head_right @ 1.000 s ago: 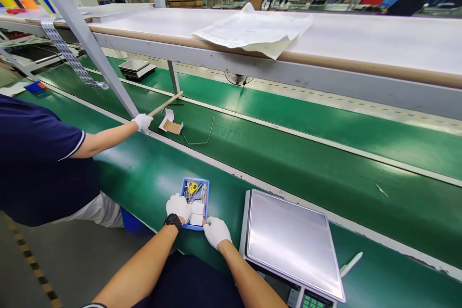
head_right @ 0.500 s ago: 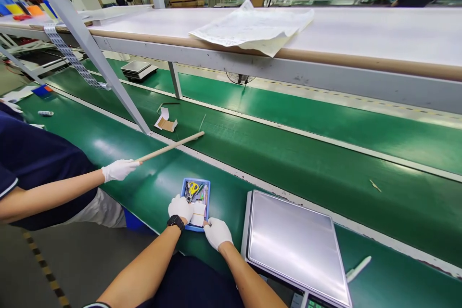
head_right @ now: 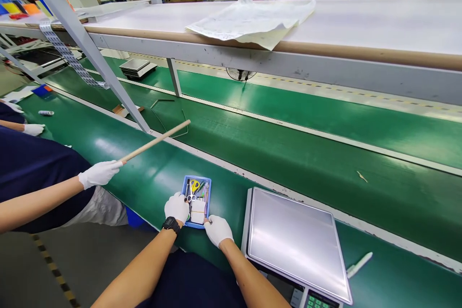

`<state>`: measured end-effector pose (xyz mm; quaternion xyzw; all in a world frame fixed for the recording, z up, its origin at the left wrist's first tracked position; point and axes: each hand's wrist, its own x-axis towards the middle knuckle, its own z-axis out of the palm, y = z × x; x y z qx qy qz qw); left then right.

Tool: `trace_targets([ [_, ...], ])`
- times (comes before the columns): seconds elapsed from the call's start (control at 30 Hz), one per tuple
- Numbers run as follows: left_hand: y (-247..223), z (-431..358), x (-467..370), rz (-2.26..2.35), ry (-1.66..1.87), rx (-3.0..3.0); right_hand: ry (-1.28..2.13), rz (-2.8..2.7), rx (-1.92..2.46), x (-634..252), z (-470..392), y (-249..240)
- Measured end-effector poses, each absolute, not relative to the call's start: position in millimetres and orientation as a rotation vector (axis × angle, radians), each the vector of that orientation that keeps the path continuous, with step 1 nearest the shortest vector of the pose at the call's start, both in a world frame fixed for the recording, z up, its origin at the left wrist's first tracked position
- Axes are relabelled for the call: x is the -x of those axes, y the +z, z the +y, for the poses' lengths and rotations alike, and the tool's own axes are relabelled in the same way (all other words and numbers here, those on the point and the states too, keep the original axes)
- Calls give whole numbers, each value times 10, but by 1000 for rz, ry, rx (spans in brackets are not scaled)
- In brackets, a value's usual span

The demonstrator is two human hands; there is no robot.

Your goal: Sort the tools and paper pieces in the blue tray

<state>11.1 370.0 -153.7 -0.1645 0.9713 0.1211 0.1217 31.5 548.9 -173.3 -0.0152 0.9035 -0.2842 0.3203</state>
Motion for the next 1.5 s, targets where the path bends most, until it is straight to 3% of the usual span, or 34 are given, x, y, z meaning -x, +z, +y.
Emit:
trace_targets([
  [0.53, -1741, 3334, -712, 2670, 970, 611, -740, 2518, -10, -308, 5476, -1589],
  [0.83, -1783, 3357, -773, 2614, 1134, 594, -261, 2528, 346, -81, 5239, -1439],
  [1.0, -1791, 3362, -820, 2578, 1197, 615, -370, 2545, 295, -102, 5362, -1534],
  [1.2, -1830, 3374, -936, 2494, 1314, 699, -864, 2447, -93, -361, 5528, -1746],
  [1.5, -1954, 3346, -837, 2408, 1417, 849, -1027, 2323, -107, -379, 5469, -1856],
])
